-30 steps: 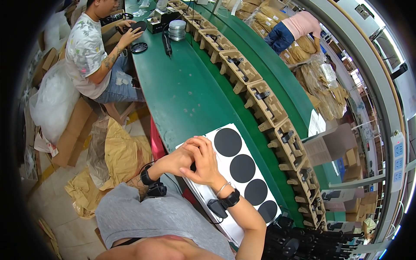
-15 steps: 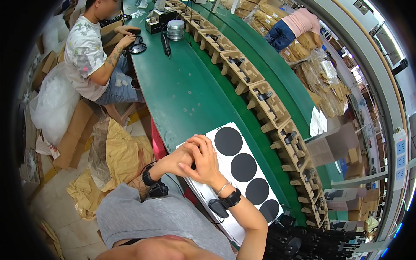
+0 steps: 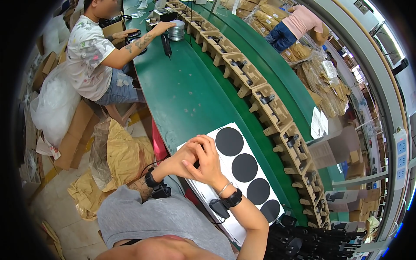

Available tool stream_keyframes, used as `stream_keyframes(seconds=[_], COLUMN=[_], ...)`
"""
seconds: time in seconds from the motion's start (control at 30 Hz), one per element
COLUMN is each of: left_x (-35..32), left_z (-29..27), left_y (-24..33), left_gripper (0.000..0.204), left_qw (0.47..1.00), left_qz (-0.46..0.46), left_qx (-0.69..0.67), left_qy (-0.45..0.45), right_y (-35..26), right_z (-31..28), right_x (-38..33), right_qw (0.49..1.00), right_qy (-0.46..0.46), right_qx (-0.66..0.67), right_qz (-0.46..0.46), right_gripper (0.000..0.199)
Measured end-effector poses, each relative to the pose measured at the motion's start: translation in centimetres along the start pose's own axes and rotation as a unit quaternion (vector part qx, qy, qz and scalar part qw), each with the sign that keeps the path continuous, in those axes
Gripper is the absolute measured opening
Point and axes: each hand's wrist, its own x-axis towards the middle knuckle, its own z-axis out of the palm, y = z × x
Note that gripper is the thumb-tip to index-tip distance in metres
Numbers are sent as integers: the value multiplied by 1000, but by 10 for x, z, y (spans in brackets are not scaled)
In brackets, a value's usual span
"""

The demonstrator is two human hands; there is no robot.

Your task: The person peels a circular sticker from a sheet, presses it onto the base of a stand, and places the stand into a cardboard tray, repeating the process for several stands.

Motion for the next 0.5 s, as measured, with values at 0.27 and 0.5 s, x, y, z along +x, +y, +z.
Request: stream_keyframes(seconds=[0.27, 0.5], left_x=[1, 1], left_z=[-3, -4], left_y=[-5, -10], left_gripper=[42, 42], left_qw=[1000, 999], left_qz=[-14, -27], left_qx=[-12, -17], left_qy=[0, -5], right_y=[-1, 1], right_z=[7, 10], right_x=[3, 5], right_qw=[993, 989], right_qy=[-19, -34], right_qx=[-29, -44], right_qz=[114, 140], right_gripper=[42, 42])
